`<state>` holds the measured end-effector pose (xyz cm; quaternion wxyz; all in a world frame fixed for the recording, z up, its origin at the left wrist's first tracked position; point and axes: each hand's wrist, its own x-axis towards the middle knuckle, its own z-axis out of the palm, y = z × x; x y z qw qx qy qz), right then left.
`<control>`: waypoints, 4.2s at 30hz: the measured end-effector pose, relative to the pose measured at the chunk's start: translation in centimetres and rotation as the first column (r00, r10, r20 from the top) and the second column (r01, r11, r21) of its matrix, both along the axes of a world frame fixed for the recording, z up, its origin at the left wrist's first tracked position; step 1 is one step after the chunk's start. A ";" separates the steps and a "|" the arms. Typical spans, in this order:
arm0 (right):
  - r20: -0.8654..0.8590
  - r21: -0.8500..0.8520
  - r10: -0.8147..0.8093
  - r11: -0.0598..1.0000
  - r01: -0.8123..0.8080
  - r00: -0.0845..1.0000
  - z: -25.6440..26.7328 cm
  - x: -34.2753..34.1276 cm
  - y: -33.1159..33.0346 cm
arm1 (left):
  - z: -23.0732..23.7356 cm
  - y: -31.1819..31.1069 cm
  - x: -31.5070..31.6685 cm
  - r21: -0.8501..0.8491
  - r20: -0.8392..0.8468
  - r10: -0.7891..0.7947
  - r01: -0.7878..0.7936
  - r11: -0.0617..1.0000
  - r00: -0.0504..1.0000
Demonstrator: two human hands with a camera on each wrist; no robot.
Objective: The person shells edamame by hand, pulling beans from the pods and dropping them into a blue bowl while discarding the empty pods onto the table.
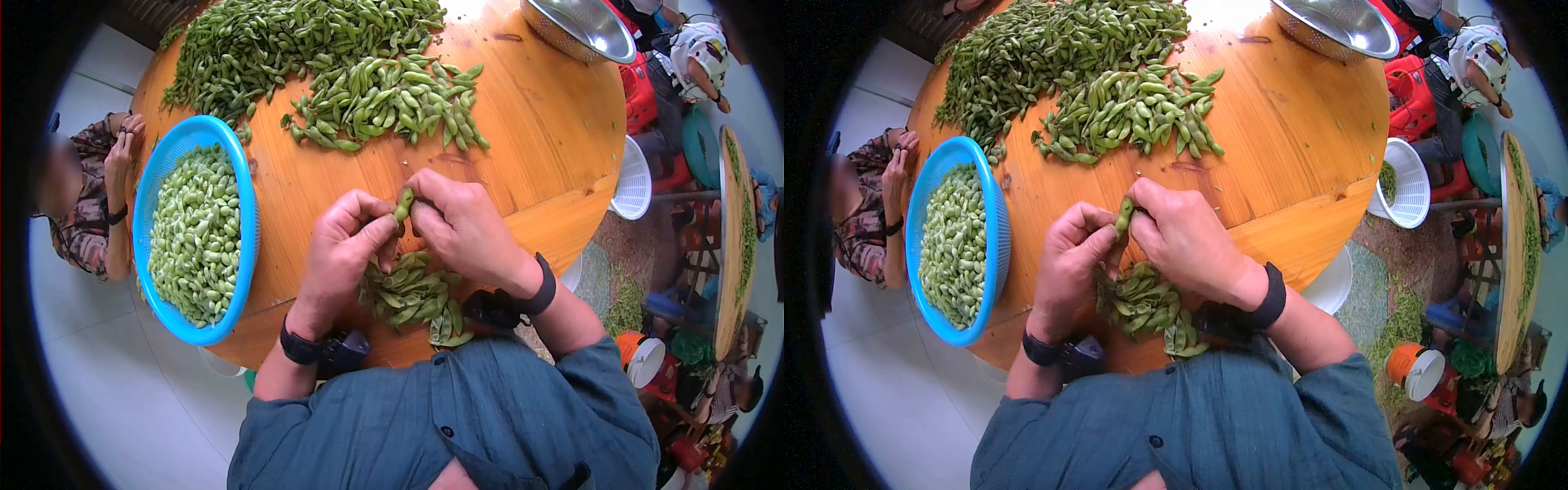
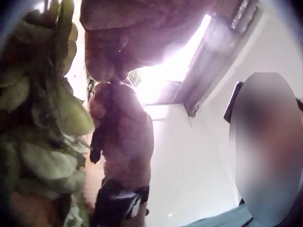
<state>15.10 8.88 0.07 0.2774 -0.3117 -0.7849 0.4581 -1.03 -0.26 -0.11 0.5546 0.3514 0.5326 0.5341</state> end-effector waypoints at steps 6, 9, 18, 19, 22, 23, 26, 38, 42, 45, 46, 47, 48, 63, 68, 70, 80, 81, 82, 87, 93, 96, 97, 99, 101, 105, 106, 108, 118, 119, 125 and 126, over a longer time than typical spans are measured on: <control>0.002 -0.088 0.018 0.996 -0.018 1.000 0.3 -0.1 0.1 | 1.6 0.5 0.0 -0.181 -0.064 -0.063 0.051 0.982 0.996; 0.006 -0.115 0.048 0.992 -0.047 0.999 0.5 0.0 0.1 | 1.1 0.3 0.0 0.011 -0.583 -0.086 0.113 0.993 0.808; -0.005 -0.138 0.069 0.988 -0.069 0.998 0.4 0.1 0.1 | 1.4 0.0 -0.3 -0.145 -0.231 -0.102 0.069 0.987 0.968; -0.013 -0.150 0.072 0.986 -0.073 0.997 0.4 0.1 0.2 | 1.3 0.0 -0.4 -0.145 -0.230 -0.101 0.069 0.987 0.968; -0.014 -0.345 0.093 0.934 -0.092 0.996 0.1 0.2 0.3 | 0.9 0.1 -0.8 -0.160 -0.036 -0.107 0.100 0.982 0.994; -0.013 -0.345 0.094 0.934 -0.093 0.995 0.2 0.3 0.4 | 0.9 0.2 -0.9 -0.178 0.025 -0.100 0.103 0.979 0.995; -0.048 -0.566 0.122 0.814 -0.127 0.991 0.2 0.5 0.6 | 0.8 0.4 -1.2 -0.206 0.150 -0.089 0.119 0.971 0.985; -0.055 -0.478 0.081 0.873 -0.098 0.995 -0.5 0.2 1.0 | 1.6 0.5 -0.1 -0.265 -0.002 -0.103 0.098 0.959 0.995; -0.040 -0.450 0.067 0.890 -0.078 0.997 -0.3 0.5 1.0 | 1.6 0.6 0.0 -0.259 0.013 -0.121 0.120 0.958 0.993; -0.039 -0.419 0.078 0.904 -0.087 0.996 -1.0 0.5 0.9 | 0.8 1.2 1.1 -0.042 -0.099 -0.029 0.025 0.999 0.995; -0.056 -0.392 0.082 0.915 -0.097 0.995 -1.1 0.4 1.0 | 0.9 1.3 0.9 -0.041 -0.100 -0.027 0.023 0.999 0.995; -0.056 -0.391 0.082 0.915 -0.097 0.995 -0.9 0.4 1.0 | 1.0 1.3 0.6 -0.068 -0.032 -0.069 0.067 0.995 0.997; -0.021 -0.435 0.105 0.894 -0.104 0.994 -0.4 0.5 1.0 | 1.1 1.3 0.2 -0.094 0.037 -0.110 0.113 0.989 0.993; -0.052 -0.317 -0.073 0.947 0.053 0.996 -0.6 0.3 0.4 | 1.3 0.5 -0.6 -0.225 0.091 -0.047 0.066 0.972 0.995; -0.047 -0.216 -0.109 0.972 0.096 0.993 0.3 0.0 -0.5 | 1.7 0.4 0.1 -0.239 -0.046 -0.075 0.062 0.969 0.996; -0.029 -0.115 -0.100 0.989 0.096 0.995 0.6 0.1 -0.7 | 1.7 0.5 0.2 -0.254 -0.031 -0.054 0.044 0.966 0.998; -0.014 0.018 -0.163 0.986 0.163 0.987 1.8 -0.1 -1.1 | 0.6 0.4 1.0 -0.211 0.127 0.045 -0.017 0.977 0.991; -0.016 0.021 -0.166 0.986 0.167 0.986 1.5 0.1 -0.9 | 0.8 0.2 0.8 -0.228 0.129 0.068 -0.037 0.973 0.989; -0.021 -0.063 -0.185 0.981 0.183 0.983 1.0 0.3 -0.7 | 1.2 0.0 0.5 -0.244 0.132 0.091 -0.056 0.968 0.987; 0.049 -0.054 -0.136 0.989 0.139 0.989 0.0 1.2 0.3 | 6.3 -3.8 -1.7 0.061 -0.398 0.291 -0.291 0.955 0.870; 0.239 0.077 0.269 0.953 -0.294 0.933 -0.4 0.4 -1.2 | 7.7 -7.2 -7.4 0.417 -0.900 0.435 -0.335 0.845 -0.023; 0.261 0.037 0.288 0.951 -0.307 0.922 0.7 0.4 -1.8 | 7.4 -6.7 -7.0 0.479 -0.874 0.429 -0.254 0.840 -0.229; 0.258 0.065 0.232 0.964 -0.256 0.938 0.7 0.5 -1.8 | 7.7 -6.1 -5.8 0.487 -0.866 0.427 -0.244 0.839 -0.259; 0.252 0.069 0.194 0.974 -0.218 0.948 0.6 0.8 -1.4 | 7.3 -4.3 -3.5 0.506 -0.858 0.513 -0.159 0.847 0.000; 0.253 0.116 0.135 0.979 -0.169 0.958 0.1 1.2 -0.9 | 6.4 -1.7 -1.9 0.467 -0.869 0.451 0.034 0.884 0.205; 0.136 0.117 0.134 0.982 -0.150 0.982 0.2 1.6 -0.3 | 1.3 4.5 -2.9 0.348 -0.924 0.326 0.088 0.933 0.201; 0.116 0.096 0.142 0.984 -0.153 0.983 0.3 1.7 -0.3 | 0.2 5.2 -3.4 0.292 -0.943 0.274 0.078 0.953 0.189; 0.089 0.077 0.141 0.986 -0.148 0.986 0.3 1.8 -0.1 | -0.7 5.5 -4.1 0.237 -0.954 0.223 0.047 0.970 0.200; -0.014 -0.065 -0.084 0.994 0.083 0.996 1.5 0.4 -0.3 | 1.8 2.3 -1.1 -0.098 -0.276 0.073 -0.103 0.990 0.958; -0.031 -0.092 -0.083 0.993 0.080 0.996 1.4 0.4 -0.3 | 1.9 1.9 -0.9 -0.102 -0.272 0.050 -0.080 0.992 0.961; -0.013 -0.058 -0.013 0.998 0.012 1.000 0.8 0.5 -0.4 | 1.9 0.7 0.2 -0.078 -0.178 0.029 -0.044 0.996 0.984; -0.011 -0.058 -0.012 0.998 0.012 1.000 0.9 0.6 -0.4 | 1.9 0.7 0.4 -0.039 -0.206 0.046 -0.055 0.998 0.977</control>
